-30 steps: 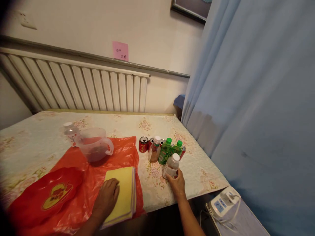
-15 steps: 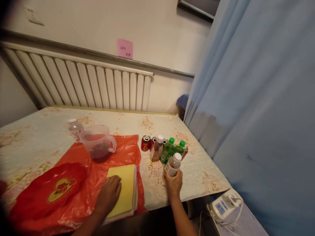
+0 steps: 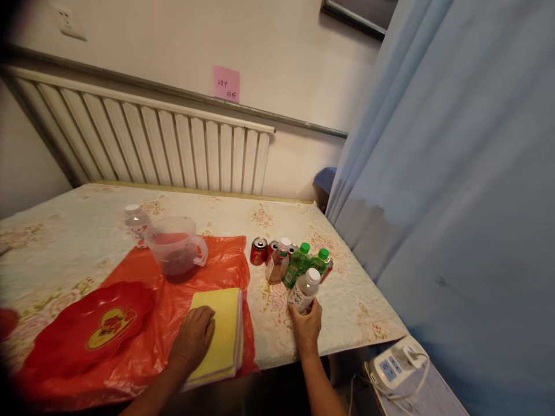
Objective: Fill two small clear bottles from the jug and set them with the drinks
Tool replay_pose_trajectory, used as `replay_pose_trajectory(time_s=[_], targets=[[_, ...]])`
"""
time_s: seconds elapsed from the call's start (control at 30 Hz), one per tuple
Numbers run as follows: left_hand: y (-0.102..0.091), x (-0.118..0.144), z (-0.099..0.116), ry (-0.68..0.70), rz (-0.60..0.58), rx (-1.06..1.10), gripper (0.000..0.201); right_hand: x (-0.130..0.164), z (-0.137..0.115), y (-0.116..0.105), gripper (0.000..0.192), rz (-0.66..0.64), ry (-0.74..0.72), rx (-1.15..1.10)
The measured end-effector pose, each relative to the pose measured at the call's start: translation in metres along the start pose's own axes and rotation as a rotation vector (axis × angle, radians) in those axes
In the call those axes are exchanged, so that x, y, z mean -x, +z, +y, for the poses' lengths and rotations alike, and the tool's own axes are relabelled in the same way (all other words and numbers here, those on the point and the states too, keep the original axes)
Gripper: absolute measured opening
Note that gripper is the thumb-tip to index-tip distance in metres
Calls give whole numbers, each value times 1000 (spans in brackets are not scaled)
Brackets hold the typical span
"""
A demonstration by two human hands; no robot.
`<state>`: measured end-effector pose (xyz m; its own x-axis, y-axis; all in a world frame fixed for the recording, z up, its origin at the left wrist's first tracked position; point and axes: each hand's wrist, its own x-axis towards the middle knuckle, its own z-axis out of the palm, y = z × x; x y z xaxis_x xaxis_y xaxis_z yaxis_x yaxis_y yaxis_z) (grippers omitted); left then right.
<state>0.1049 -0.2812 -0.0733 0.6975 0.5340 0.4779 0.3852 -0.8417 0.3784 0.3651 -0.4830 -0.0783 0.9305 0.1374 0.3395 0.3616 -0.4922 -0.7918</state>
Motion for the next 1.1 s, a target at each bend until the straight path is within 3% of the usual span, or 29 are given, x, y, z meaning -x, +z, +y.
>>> replay_pose_trajectory(time_s=[0.27, 0.57, 1.1], targets=[[-1, 0, 1, -19, -2, 14, 15, -4, 5, 0, 41, -15, -28, 42], [4, 1, -4, -9, -5, 18, 14, -9, 21, 0, 53, -104, -16, -74], [3, 1, -3, -17, -11, 15, 15, -16, 22, -6, 57, -157, -15, -178]])
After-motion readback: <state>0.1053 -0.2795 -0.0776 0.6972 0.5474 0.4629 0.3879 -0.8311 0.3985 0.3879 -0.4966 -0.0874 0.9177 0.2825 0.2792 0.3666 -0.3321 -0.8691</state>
